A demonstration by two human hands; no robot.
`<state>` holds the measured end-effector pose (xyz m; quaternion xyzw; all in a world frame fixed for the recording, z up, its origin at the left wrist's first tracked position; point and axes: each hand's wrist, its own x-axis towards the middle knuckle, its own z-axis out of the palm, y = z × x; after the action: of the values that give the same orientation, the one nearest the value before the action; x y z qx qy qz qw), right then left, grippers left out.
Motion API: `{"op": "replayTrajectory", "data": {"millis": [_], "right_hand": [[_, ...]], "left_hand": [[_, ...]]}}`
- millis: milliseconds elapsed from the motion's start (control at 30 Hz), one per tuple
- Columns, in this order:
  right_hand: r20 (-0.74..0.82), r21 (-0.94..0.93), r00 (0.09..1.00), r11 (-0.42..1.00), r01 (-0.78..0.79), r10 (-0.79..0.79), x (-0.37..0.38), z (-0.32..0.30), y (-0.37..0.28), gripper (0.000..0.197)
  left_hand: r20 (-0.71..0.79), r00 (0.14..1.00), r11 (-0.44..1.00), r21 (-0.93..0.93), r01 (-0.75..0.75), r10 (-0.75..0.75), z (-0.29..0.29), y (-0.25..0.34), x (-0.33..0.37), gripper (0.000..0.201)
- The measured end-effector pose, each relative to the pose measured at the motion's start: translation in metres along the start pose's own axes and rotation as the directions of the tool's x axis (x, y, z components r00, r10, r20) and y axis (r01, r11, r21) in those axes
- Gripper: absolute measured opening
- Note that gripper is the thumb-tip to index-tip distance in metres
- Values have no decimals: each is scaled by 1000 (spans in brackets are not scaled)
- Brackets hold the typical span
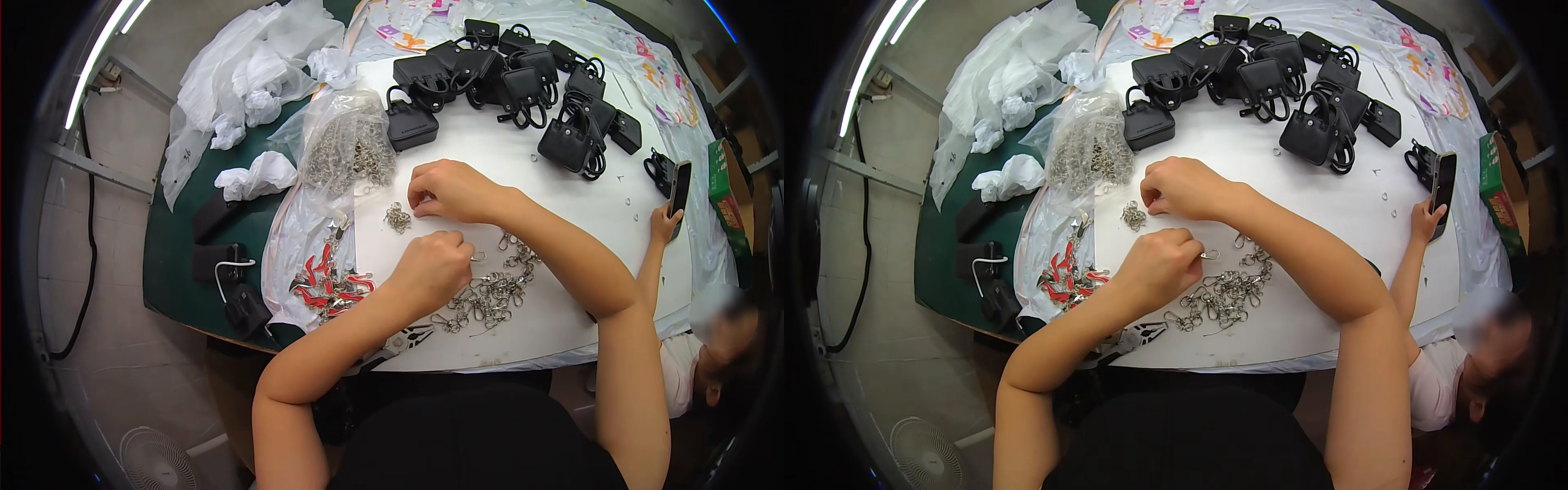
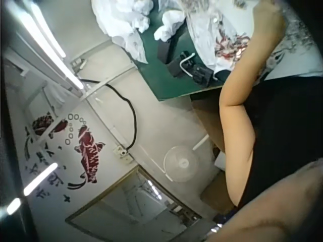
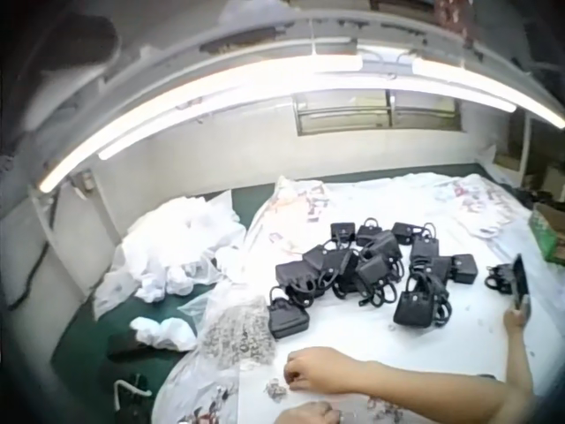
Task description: The person attaches metal chain links and decorative charms to small black bag-shaped plastic pieces using pliers to open and close the rings.
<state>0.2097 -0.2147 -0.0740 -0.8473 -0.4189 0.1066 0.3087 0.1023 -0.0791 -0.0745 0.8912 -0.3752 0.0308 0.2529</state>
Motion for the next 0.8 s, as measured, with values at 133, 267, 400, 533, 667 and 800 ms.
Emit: {"op": "replayTrajectory", "data": {"millis": [133,267,400,533,667,800], "right_hand": [[-87,412,946,876,-250,311,-30,-9,-19,16],[-99,755,897,620,-214,430,-71,-2,-49,13],[-27,916,901,372,-151,432,-100,8,-83,14],[-40,967,911,245,-67,410,-110,18,-97,13],[-74,966,918,256,-30,389,-113,26,-106,15],[-196,903,916,428,29,351,-116,30,-110,13]], "left_hand": [[183,828,600,-610,518,-530,-37,-4,-22,14],[174,777,172,-924,340,-606,-55,0,-42,15],[116,794,157,-953,258,-597,-68,16,-49,16],[21,813,262,-942,211,-582,-63,33,-53,15],[-99,801,363,-919,153,-590,-53,47,-58,15],[-159,791,406,-906,121,-590,-55,60,-60,16]]}}
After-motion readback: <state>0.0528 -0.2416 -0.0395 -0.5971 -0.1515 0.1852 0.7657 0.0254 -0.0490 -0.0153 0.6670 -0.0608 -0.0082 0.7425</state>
